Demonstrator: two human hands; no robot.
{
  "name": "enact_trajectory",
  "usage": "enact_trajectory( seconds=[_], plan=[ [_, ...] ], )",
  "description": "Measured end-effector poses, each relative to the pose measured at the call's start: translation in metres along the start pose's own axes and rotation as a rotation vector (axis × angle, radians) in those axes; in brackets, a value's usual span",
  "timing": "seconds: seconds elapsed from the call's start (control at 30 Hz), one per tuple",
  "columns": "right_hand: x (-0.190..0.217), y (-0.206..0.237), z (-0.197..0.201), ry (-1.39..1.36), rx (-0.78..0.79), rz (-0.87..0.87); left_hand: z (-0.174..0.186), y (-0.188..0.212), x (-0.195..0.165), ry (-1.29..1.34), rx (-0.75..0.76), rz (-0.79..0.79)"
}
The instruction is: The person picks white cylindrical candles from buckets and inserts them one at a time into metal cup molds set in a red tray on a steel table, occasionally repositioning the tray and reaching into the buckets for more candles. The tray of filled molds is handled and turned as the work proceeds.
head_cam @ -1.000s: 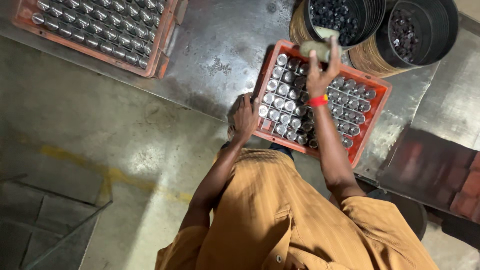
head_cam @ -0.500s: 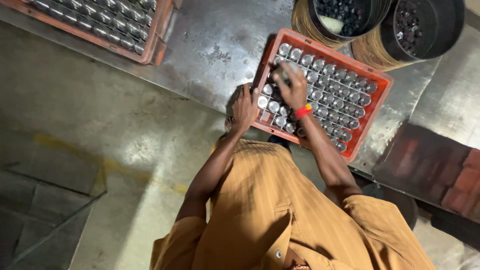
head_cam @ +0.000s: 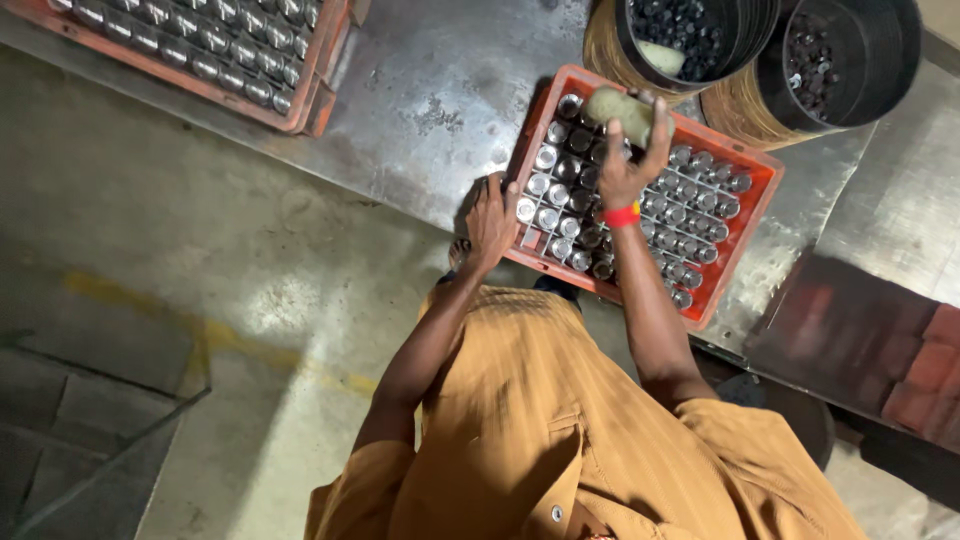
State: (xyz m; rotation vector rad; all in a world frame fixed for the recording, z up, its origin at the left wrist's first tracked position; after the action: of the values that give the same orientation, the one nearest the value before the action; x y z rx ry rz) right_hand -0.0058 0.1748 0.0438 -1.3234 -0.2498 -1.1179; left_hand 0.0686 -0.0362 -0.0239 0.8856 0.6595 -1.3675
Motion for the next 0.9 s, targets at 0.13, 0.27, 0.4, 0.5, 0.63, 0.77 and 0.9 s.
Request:
enact_trajectory(
  seconds=[0.13, 0.27, 0.4, 0.5, 0.63, 0.77, 0.9],
  plan=[
    [-0.001, -0.024, -0.016, 0.203, 0.088, 0.024, 0.0, 0.001, -0.002, 0.0, -0.003, -0.01],
    [-0.003, -0.02, -0.022, 0.12, 0.068, 0.007, 0.0, 0.0, -0.001, -0.019, -0.016, 0.021],
    [-0.007, -0.027, -0.035, 0.256, 0.412, 0.052, -0.001, 0.0, 0.001, -0.023, -0.042, 0.009],
    [-0.007, -0.038, -0.019, 0.161, 0.18, -0.016, -0.003, 0.0, 0.001, -0.039, -0.034, -0.012],
    [0.025, 0.0, -0.002, -0.018, 0.045, -0.05, -0.003, -0.002, 0.003, -0.026, 0.0, 0.028],
    [0.042, 0.039, -0.026, 0.17, 0.545, 0.044, -0.001, -0.003, 0.006, -0.026, 0.012, 0.014],
    [0.033, 0.043, 0.001, 0.136, 0.185, -0.096, -0.002, -0.003, 0.008, 0.002, 0.019, 0.016]
  ],
)
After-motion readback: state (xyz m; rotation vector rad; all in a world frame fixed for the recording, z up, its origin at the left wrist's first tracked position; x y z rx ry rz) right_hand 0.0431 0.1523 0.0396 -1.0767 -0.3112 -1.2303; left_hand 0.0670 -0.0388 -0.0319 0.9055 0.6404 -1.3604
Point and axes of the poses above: each hand's wrist, its own y-axis away from the middle knuckle, its own z-axis out of the back of the hand, x = y × z, the point moved 3 cm from there along -y, towards the middle knuckle, and after that the axes turned 8 degrees about x, right-handed, at the moved point
